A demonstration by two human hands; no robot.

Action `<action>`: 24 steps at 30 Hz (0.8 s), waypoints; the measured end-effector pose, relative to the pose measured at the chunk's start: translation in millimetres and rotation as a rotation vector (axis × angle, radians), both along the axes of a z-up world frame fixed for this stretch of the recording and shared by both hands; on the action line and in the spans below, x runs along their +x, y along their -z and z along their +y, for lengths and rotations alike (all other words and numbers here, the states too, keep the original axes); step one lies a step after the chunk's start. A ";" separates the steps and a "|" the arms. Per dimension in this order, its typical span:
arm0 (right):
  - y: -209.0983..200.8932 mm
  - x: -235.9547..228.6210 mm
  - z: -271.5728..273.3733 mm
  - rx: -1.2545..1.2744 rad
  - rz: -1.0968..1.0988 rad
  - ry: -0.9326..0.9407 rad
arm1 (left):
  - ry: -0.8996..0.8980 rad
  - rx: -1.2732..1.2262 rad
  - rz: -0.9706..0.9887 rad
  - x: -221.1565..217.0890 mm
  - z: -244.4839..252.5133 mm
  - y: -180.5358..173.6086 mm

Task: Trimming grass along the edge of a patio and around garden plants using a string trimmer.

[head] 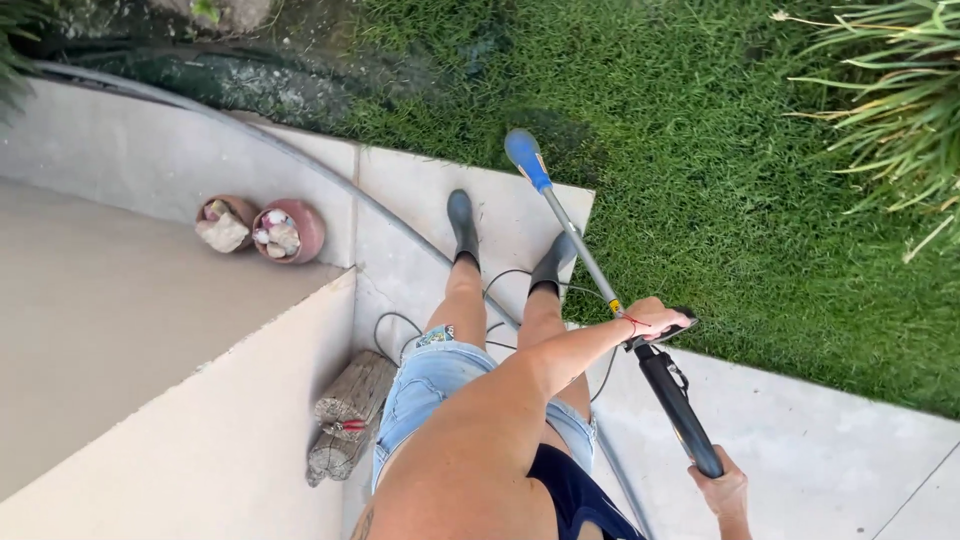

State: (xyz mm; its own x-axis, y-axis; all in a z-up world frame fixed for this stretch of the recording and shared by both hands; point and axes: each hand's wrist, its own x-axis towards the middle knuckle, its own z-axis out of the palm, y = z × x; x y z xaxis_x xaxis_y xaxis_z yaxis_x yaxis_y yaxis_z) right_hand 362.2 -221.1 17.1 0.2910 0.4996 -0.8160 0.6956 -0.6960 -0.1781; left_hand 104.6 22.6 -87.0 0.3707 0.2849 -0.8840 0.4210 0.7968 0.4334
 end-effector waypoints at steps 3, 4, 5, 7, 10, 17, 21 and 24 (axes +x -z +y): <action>8.8 -4.8 14.5 -0.026 0.001 -0.023 | -0.023 -0.043 0.041 -15.3 8.9 1.6; 12.4 -6.9 18.4 -0.026 0.000 -0.033 | -0.033 -0.043 0.040 -22.7 13.8 -1.2; 17.1 -9.0 23.1 -0.010 0.025 -0.054 | -0.075 -0.038 0.049 -31.4 18.1 -3.8; 22.0 -18.4 35.3 0.008 0.055 -0.089 | -0.132 -0.031 0.063 -48.2 25.1 -5.7; 27.9 -35.5 56.3 0.027 0.089 -0.101 | -0.167 0.019 0.073 -71.7 34.5 -4.7; 55.6 -66.3 76.7 0.048 0.138 -0.205 | -0.239 0.008 0.107 -128.3 44.8 -1.1; 57.2 -95.0 91.8 0.052 0.165 -0.231 | -0.259 0.013 0.133 -159.8 46.7 7.0; 63.7 -112.0 100.1 0.086 0.189 -0.262 | -0.305 -0.003 0.141 -193.7 53.8 -11.7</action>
State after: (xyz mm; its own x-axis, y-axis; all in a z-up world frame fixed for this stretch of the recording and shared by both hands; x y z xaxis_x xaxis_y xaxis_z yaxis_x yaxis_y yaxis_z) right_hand 250.2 -121.1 -46.6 -0.0087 0.6066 -0.7950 0.7980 -0.4749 -0.3711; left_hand -89.2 76.3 -75.3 0.1427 0.3616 -0.9213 0.2182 0.8965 0.3856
